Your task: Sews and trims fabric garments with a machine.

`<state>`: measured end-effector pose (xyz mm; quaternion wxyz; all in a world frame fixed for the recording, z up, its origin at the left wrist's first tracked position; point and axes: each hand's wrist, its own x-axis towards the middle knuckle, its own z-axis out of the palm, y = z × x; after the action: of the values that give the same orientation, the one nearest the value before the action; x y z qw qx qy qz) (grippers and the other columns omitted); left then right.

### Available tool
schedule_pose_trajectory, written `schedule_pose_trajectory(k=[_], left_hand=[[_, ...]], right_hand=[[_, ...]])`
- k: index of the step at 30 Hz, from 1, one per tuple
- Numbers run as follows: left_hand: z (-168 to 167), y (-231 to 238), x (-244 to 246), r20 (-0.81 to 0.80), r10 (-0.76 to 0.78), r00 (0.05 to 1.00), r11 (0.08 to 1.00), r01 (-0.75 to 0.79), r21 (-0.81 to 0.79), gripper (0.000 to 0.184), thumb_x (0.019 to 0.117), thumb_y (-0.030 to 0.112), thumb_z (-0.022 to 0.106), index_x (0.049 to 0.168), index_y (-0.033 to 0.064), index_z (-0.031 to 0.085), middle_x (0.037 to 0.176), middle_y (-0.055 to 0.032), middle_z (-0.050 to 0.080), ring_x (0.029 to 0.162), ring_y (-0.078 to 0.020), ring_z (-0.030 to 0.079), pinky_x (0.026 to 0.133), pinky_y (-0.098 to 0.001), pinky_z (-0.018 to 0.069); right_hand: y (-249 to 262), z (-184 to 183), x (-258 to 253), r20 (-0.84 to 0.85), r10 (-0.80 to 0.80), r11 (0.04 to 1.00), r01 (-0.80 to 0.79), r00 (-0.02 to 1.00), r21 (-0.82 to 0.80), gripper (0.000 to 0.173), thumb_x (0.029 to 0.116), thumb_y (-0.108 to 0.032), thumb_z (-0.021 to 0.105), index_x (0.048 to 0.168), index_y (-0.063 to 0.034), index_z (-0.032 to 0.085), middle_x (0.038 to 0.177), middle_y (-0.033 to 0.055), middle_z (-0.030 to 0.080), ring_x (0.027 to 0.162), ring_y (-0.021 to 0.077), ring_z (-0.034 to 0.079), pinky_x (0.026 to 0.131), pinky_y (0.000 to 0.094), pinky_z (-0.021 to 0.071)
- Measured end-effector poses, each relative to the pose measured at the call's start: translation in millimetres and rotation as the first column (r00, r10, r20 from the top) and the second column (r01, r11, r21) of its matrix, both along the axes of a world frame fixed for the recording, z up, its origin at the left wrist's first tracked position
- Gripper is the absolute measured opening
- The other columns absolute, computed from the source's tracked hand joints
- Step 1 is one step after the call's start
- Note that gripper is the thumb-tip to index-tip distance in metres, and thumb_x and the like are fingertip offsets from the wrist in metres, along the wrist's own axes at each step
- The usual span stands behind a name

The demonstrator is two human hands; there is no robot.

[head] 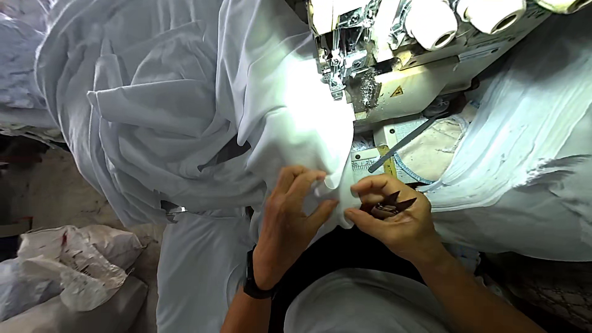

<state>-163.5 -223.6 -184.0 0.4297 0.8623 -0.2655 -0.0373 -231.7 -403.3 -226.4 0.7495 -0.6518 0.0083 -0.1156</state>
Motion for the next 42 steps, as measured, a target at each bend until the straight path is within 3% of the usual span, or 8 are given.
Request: schedule_pose_trajectory(k=[4, 8, 23, 27, 31, 35, 38, 42], left_hand=[[0, -16, 9, -0.074, -0.065, 0.995, 0.983, 0.051, -0.174, 0.037, 0.0837, 0.001, 0.075, 0.118, -0.0038, 0.063, 0.094, -0.0055, 0.064, 0.063, -0.0007, 0.052, 0.053, -0.0132, 0.0441], [4, -12, 9, 0.263, -0.123, 0.957, 0.992, 0.112, 0.056, 0.009, 0.0854, 0.008, 0.071, 0.078, 0.0091, 0.065, 0.107, -0.0089, 0.066, 0.109, -0.0179, 0.06, 0.101, -0.0382, 0.0405], [-18, -5, -10, 0.494, -0.167, 0.853, 0.97, 0.232, -0.073, 0.008, 0.098, 0.008, 0.067, 0.1, 0.0117, 0.073, 0.092, -0.0024, 0.067, 0.097, -0.0092, 0.062, 0.11, -0.0373, 0.0351], [-12, -4, -12, 0.468, -0.235, 0.852, 0.959, 0.281, -0.031, 0.012, 0.1009, 0.013, 0.062, 0.1, 0.0108, 0.074, 0.09, -0.0031, 0.068, 0.096, -0.0114, 0.063, 0.111, -0.039, 0.0338], [-61, -11, -19, 0.554, 0.043, 0.832, 0.995, 0.015, -0.1, 0.039, 0.0951, 0.047, 0.065, 0.124, 0.0243, 0.052, 0.136, 0.0017, 0.054, 0.141, -0.0117, 0.042, 0.125, -0.0467, 0.016], [-90, -5, 15, 0.604, 0.331, 0.725, 0.937, -0.327, -0.121, 0.046, 0.0952, 0.03, 0.067, 0.134, 0.0151, 0.046, 0.155, -0.0217, 0.038, 0.153, -0.0367, 0.025, 0.121, -0.0618, 0.0166], [-51, 2, 39, 0.689, 0.241, 0.684, 0.956, -0.289, -0.048, 0.043, 0.0958, 0.028, 0.068, 0.132, 0.0277, 0.044, 0.163, -0.0055, 0.026, 0.158, -0.0268, 0.008, 0.125, -0.0551, 0.0061], [-2, -1, 64, 0.715, -0.073, 0.696, 0.989, -0.044, 0.144, 0.021, 0.0978, 0.013, 0.063, 0.116, 0.0206, 0.066, 0.145, -0.0066, 0.057, 0.149, -0.0313, 0.035, 0.121, -0.0629, 0.014]], right_hand=[[-1, 4, 0, -0.006, 0.02, 1.0, -0.02, 1.0, 0.01, 0.045, 0.0837, -0.003, 0.074, 0.126, -0.0109, 0.061, 0.085, -0.0122, 0.073, 0.071, -0.0058, 0.064, 0.065, 0.0103, 0.054], [-3, 4, -5, -0.025, 0.021, 0.997, -0.023, 0.999, -0.08, 0.054, 0.0851, -0.006, 0.071, 0.137, -0.0029, 0.057, 0.078, -0.011, 0.067, 0.067, -0.008, 0.059, 0.063, 0.0079, 0.0507], [1, 8, -14, 0.136, 0.001, 0.972, 0.031, 0.991, -0.233, 0.06, 0.0885, -0.003, 0.066, 0.145, 0.006, 0.046, 0.083, -0.0037, 0.073, 0.07, -0.011, 0.057, 0.066, 0.0049, 0.0475], [-12, 12, -10, 0.267, 0.085, 0.883, 0.051, 0.96, -0.466, 0.032, 0.0899, -0.001, 0.061, 0.12, 0.0089, 0.066, 0.086, 0.0068, 0.073, 0.074, -0.0041, 0.061, 0.071, 0.0066, 0.0486], [-22, 26, -4, 0.356, 0.167, 0.779, 0.099, 0.919, -0.62, 0.014, 0.097, -0.004, 0.061, 0.099, 0.0008, 0.073, 0.085, 0.0095, 0.074, 0.081, 0.004, 0.068, 0.08, 0.0108, 0.0518], [-15, 6, 18, 0.299, 0.11, 0.806, 0.091, 0.948, -0.585, 0.016, 0.0916, -0.007, 0.061, 0.089, 0.0003, 0.075, 0.075, 0.007, 0.072, 0.067, 0.0018, 0.063, 0.067, 0.011, 0.0496], [-14, -1, 43, 0.227, 0.028, 0.878, 0.085, 0.973, -0.472, 0.015, 0.0895, -0.006, 0.063, 0.088, 0.002, 0.076, 0.074, 0.0056, 0.072, 0.065, -0.0017, 0.064, 0.064, 0.0112, 0.0525], [-10, 13, 68, 0.104, -0.044, 0.983, 0.061, 0.994, -0.174, 0.011, 0.0899, 0.0, 0.062, 0.089, 0.0004, 0.073, 0.071, -0.0044, 0.069, 0.06, -0.0032, 0.064, 0.057, 0.0136, 0.0558]])
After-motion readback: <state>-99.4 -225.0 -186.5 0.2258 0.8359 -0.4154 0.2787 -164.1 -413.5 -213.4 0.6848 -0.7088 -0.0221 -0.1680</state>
